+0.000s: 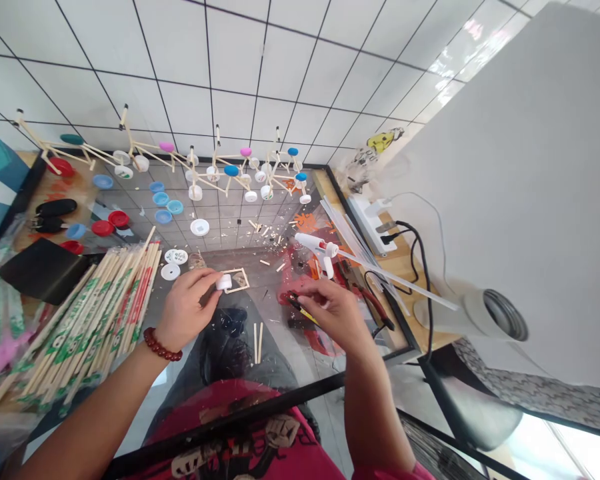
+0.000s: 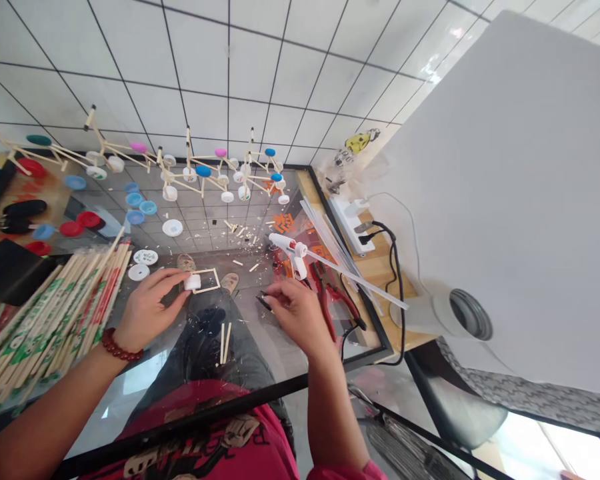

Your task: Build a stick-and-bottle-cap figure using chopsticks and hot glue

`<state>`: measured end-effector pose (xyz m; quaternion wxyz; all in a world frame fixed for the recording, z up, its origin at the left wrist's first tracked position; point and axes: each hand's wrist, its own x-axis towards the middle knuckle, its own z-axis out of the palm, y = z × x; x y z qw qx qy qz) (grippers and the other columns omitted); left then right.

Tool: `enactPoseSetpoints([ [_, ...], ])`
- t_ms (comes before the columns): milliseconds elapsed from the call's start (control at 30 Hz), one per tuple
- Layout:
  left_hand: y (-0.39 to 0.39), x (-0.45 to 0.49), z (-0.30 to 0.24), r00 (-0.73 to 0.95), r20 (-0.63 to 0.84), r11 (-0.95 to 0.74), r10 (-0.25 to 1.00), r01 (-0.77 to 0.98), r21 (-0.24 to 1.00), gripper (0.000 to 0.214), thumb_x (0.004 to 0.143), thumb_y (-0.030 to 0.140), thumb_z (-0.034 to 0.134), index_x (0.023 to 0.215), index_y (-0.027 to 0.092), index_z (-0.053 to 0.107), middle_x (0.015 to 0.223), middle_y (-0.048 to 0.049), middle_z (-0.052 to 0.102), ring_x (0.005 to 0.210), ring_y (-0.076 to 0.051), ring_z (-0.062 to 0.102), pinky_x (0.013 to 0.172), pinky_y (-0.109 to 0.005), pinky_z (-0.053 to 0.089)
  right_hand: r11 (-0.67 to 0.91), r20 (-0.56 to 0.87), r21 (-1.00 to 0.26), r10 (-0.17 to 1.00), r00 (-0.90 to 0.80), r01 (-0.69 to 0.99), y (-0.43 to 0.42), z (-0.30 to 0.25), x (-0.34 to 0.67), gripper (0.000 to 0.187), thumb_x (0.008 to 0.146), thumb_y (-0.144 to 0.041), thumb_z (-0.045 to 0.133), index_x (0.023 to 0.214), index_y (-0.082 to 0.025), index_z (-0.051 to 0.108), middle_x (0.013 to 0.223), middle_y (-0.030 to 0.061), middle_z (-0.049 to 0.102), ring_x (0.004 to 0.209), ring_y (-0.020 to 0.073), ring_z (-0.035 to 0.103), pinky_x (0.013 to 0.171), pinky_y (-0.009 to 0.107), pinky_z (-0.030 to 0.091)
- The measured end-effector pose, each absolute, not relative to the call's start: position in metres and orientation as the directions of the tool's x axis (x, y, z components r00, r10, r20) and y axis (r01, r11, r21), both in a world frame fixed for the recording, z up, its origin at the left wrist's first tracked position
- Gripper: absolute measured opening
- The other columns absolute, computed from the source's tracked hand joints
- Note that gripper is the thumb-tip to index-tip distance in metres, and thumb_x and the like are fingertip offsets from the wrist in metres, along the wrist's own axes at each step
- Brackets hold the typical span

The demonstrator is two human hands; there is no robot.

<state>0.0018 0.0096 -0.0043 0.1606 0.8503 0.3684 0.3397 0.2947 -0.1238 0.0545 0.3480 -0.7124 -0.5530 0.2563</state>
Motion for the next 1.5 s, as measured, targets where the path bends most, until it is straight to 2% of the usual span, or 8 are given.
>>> enactPoseSetpoints([
  [200,0.011,0.001,-0.009,0.491,0.43,-0.651,0.758,0.521,0.553,0.024,0.1,0.029,0.06,0.117,0.023,0.077,0.116,-0.0112,0.081,0.109,-0.029,0.077,0.1,-0.048,0.063,-0.042,-0.009,-0.686,0.999,0.049,0.726,-0.072,0.042,0.249,0.028,0.091,-0.009,0.071,0.115,-0.021,0.079,0.098,0.0047,0.077,0.088,0.019,0.072,0.084,0.03,0.053],
  [500,0.01,0.002,-0.001,0.514,0.436,-0.67,0.739,0.495,0.553,0.023,0.101,0.024,0.059,0.114,0.018,0.076,0.115,-0.0108,0.079,0.109,-0.03,0.076,0.101,-0.046,0.063,-0.143,-0.055,-0.519,0.989,0.134,0.843,-0.029,0.053,0.24,0.016,0.098,-0.017,0.067,0.101,-0.021,0.083,0.1,0.0086,0.083,0.091,0.0225,0.075,0.083,0.032,0.052],
  [667,0.012,0.002,-0.002,0.513,0.43,-0.663,0.743,0.48,0.575,0.023,0.097,0.026,0.06,0.112,0.022,0.077,0.113,-0.0102,0.079,0.105,-0.029,0.076,0.096,-0.045,0.063,-0.206,-0.194,-0.431,0.972,0.133,0.879,-0.013,0.055,0.224,0.016,0.099,-0.03,0.071,0.092,-0.024,0.084,0.094,0.0084,0.084,0.088,0.0244,0.075,0.074,0.031,0.049],
  [800,0.013,0.002,-0.006,0.494,0.412,-0.636,0.766,0.482,0.603,0.024,0.095,0.028,0.061,0.112,0.024,0.078,0.113,-0.0099,0.08,0.107,-0.029,0.076,0.098,-0.044,0.062,-0.238,-0.253,-0.355,0.955,0.152,0.904,-0.024,0.06,0.23,0.017,0.092,-0.021,0.07,0.084,-0.023,0.085,0.089,0.0092,0.083,0.085,0.0243,0.075,0.071,0.03,0.047],
  [933,0.013,0.002,-0.007,0.488,0.427,-0.643,0.761,0.481,0.597,0.025,0.097,0.029,0.06,0.112,0.023,0.078,0.114,-0.0111,0.08,0.107,-0.03,0.076,0.099,-0.045,0.061,-0.253,-0.274,-0.399,0.95,0.149,0.881,-0.068,0.067,0.261,0.017,0.087,-0.017,0.071,0.074,-0.021,0.083,0.074,0.0037,0.079,0.073,0.0196,0.071,0.067,0.028,0.043],
  [1033,0.014,0.001,-0.008,0.499,0.425,-0.649,0.755,0.482,0.588,0.026,0.099,0.032,0.059,0.113,0.021,0.078,0.115,-0.0121,0.08,0.108,-0.03,0.076,0.099,-0.045,0.061,-0.32,-0.231,-0.498,0.945,0.233,0.806,-0.094,0.068,0.284,0.018,0.091,-0.019,0.068,0.082,-0.021,0.084,0.081,0.0021,0.081,0.078,0.0185,0.072,0.071,0.026,0.045],
  [1167,0.015,0.001,-0.007,0.51,0.416,-0.651,0.753,0.483,0.585,0.028,0.099,0.032,0.059,0.115,0.019,0.077,0.116,-0.0135,0.08,0.11,-0.032,0.075,0.099,-0.046,0.061,-0.35,-0.17,-0.479,0.937,0.306,0.805,-0.102,0.067,0.293,0.017,0.094,-0.018,0.068,0.095,-0.021,0.085,0.095,0.0049,0.083,0.086,0.0196,0.073,0.079,0.028,0.048],
  [1500,0.016,0.001,-0.009,0.519,0.459,-0.689,0.721,0.466,0.555,0.025,0.098,0.026,0.06,0.115,0.018,0.077,0.116,-0.0126,0.08,0.111,-0.031,0.076,0.099,-0.045,0.06,-0.165,-0.274,-0.463,0.961,0.037,0.871,-0.112,0.058,0.24,0.013,0.097,-0.018,0.071,0.095,-0.023,0.083,0.095,0.0047,0.082,0.093,0.0213,0.074,0.079,0.028,0.047],
])
